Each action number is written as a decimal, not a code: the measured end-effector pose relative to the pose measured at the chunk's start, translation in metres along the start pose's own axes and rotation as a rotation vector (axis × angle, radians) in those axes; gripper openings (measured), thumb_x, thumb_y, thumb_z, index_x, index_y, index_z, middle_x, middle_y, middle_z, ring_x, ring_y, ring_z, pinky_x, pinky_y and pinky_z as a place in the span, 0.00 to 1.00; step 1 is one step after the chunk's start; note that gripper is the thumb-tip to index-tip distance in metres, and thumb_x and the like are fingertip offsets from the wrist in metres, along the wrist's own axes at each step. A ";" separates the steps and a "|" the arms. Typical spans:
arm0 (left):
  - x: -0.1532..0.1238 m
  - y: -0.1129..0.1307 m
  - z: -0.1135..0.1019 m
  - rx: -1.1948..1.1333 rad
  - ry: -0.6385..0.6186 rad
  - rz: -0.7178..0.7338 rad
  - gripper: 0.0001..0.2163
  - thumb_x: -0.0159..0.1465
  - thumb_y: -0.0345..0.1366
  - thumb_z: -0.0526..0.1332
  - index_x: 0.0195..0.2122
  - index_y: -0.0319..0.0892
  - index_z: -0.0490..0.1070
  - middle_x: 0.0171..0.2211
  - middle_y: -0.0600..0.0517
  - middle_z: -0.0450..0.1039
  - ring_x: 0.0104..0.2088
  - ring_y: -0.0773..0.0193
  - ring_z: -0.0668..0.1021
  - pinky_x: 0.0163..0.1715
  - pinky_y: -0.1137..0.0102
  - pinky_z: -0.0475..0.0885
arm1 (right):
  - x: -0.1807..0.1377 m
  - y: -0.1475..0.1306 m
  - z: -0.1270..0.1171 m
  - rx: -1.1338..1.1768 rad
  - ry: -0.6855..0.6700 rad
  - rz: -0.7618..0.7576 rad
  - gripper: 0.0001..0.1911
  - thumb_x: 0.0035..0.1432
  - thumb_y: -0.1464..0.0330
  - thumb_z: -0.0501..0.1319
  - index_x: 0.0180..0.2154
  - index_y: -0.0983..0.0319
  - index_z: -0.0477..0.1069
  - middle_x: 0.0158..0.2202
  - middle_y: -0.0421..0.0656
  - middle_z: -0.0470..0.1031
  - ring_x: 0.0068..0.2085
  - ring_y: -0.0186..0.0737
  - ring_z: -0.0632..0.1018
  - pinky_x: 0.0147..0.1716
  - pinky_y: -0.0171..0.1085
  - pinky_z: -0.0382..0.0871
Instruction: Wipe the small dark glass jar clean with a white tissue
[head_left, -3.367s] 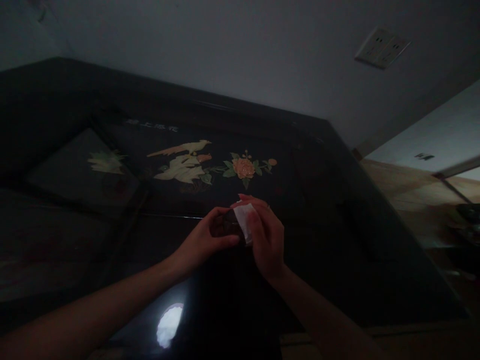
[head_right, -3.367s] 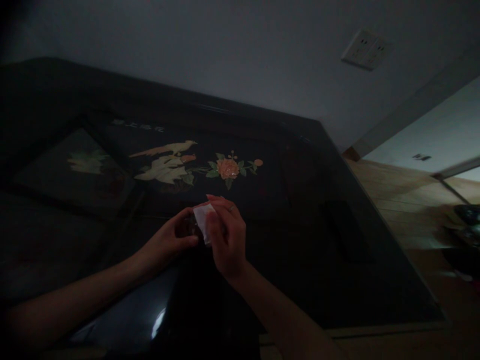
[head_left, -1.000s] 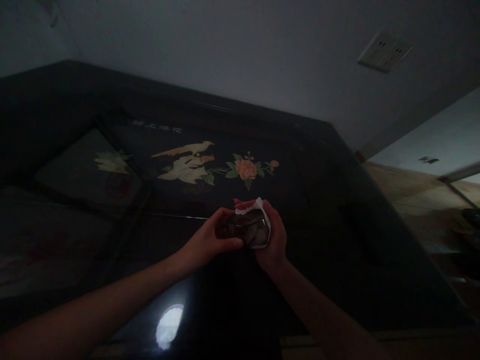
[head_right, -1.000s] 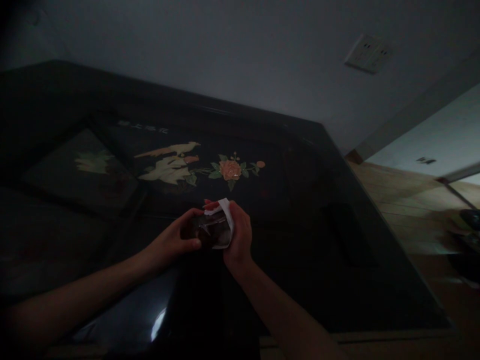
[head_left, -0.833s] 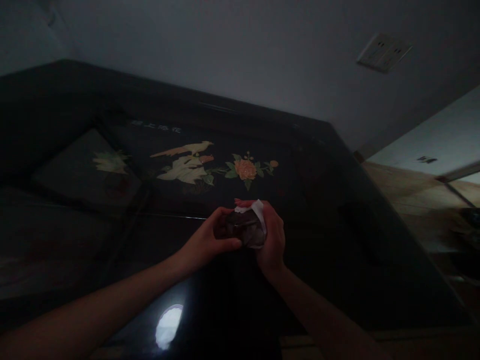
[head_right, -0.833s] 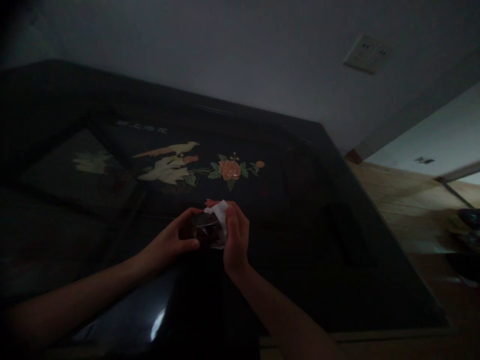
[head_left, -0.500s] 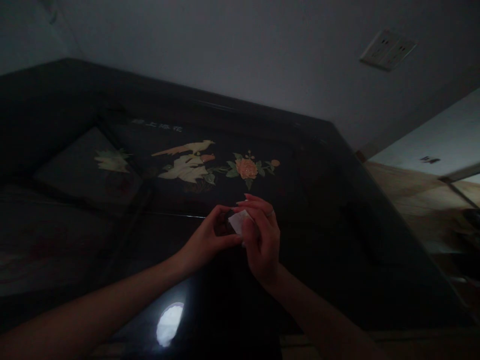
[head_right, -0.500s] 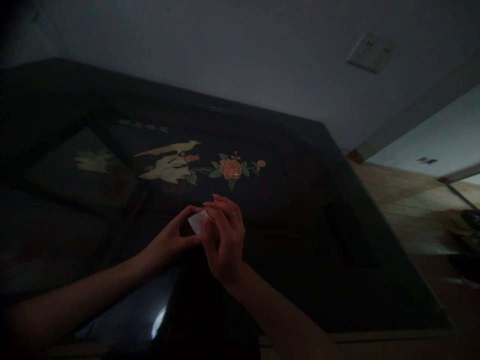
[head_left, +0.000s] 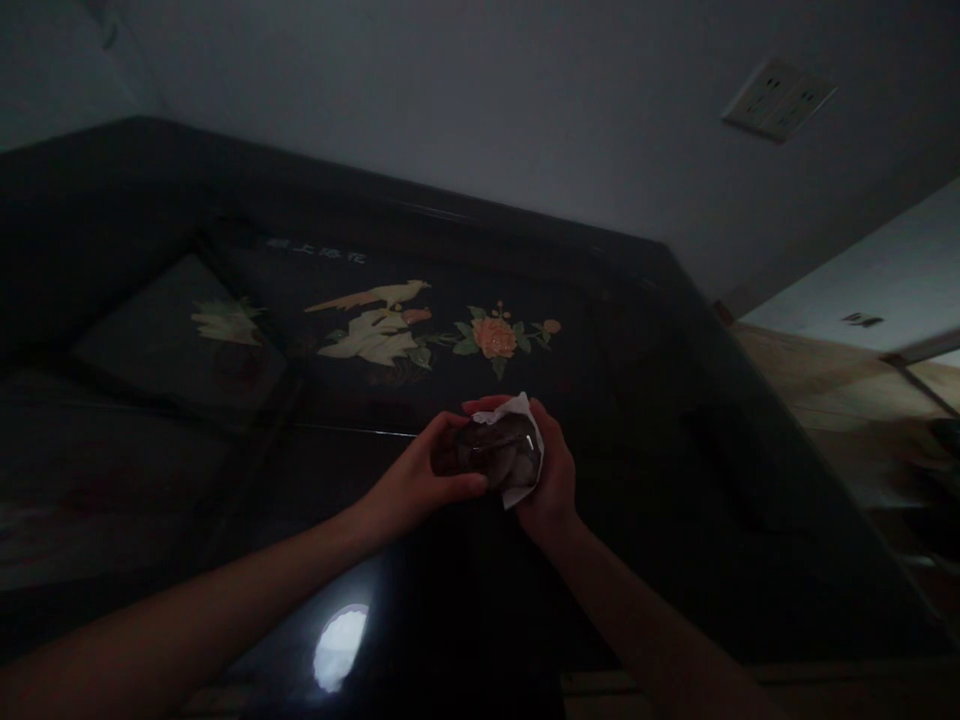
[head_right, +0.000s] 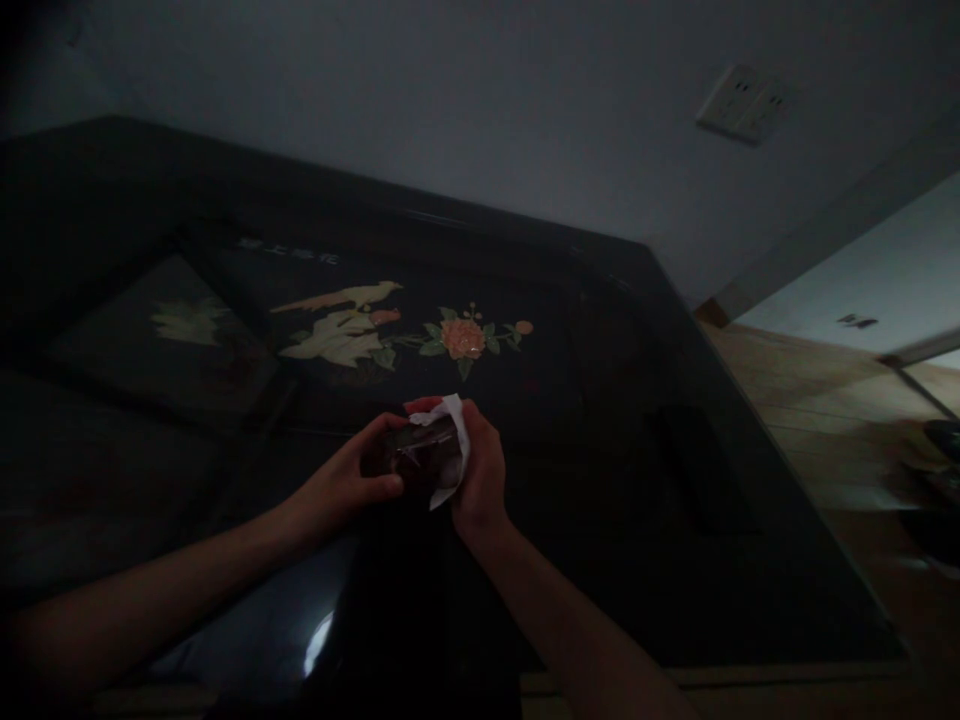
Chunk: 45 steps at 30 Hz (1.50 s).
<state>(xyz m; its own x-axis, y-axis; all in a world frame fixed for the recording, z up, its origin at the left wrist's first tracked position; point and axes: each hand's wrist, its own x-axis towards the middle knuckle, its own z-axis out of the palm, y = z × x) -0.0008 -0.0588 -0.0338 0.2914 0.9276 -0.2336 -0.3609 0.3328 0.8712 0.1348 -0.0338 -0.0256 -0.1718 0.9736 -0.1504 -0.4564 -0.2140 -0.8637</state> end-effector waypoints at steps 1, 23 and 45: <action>0.000 -0.001 0.000 0.002 0.006 0.003 0.23 0.45 0.33 0.72 0.40 0.42 0.64 0.43 0.49 0.74 0.42 0.58 0.77 0.45 0.64 0.70 | 0.001 0.001 0.000 0.046 -0.010 0.035 0.22 0.60 0.55 0.50 0.32 0.62 0.76 0.32 0.45 0.79 0.34 0.43 0.78 0.36 0.41 0.71; 0.000 -0.003 0.000 0.037 0.084 0.026 0.21 0.46 0.36 0.71 0.40 0.42 0.66 0.39 0.51 0.75 0.41 0.58 0.77 0.42 0.65 0.70 | -0.013 -0.008 -0.002 -0.897 -0.116 -0.764 0.15 0.64 0.69 0.48 0.46 0.57 0.70 0.49 0.46 0.71 0.52 0.43 0.71 0.52 0.46 0.64; -0.002 -0.001 0.001 0.030 0.093 0.017 0.20 0.49 0.37 0.69 0.42 0.41 0.66 0.40 0.49 0.75 0.42 0.58 0.76 0.43 0.66 0.69 | -0.010 -0.002 -0.006 -0.772 -0.070 -0.651 0.16 0.66 0.65 0.46 0.49 0.57 0.69 0.49 0.45 0.72 0.51 0.42 0.72 0.52 0.44 0.64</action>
<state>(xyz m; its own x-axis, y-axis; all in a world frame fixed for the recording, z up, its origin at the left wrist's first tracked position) 0.0003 -0.0611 -0.0338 0.2014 0.9454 -0.2562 -0.3380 0.3126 0.8877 0.1428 -0.0422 -0.0256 -0.1528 0.8704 0.4681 0.2053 0.4913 -0.8465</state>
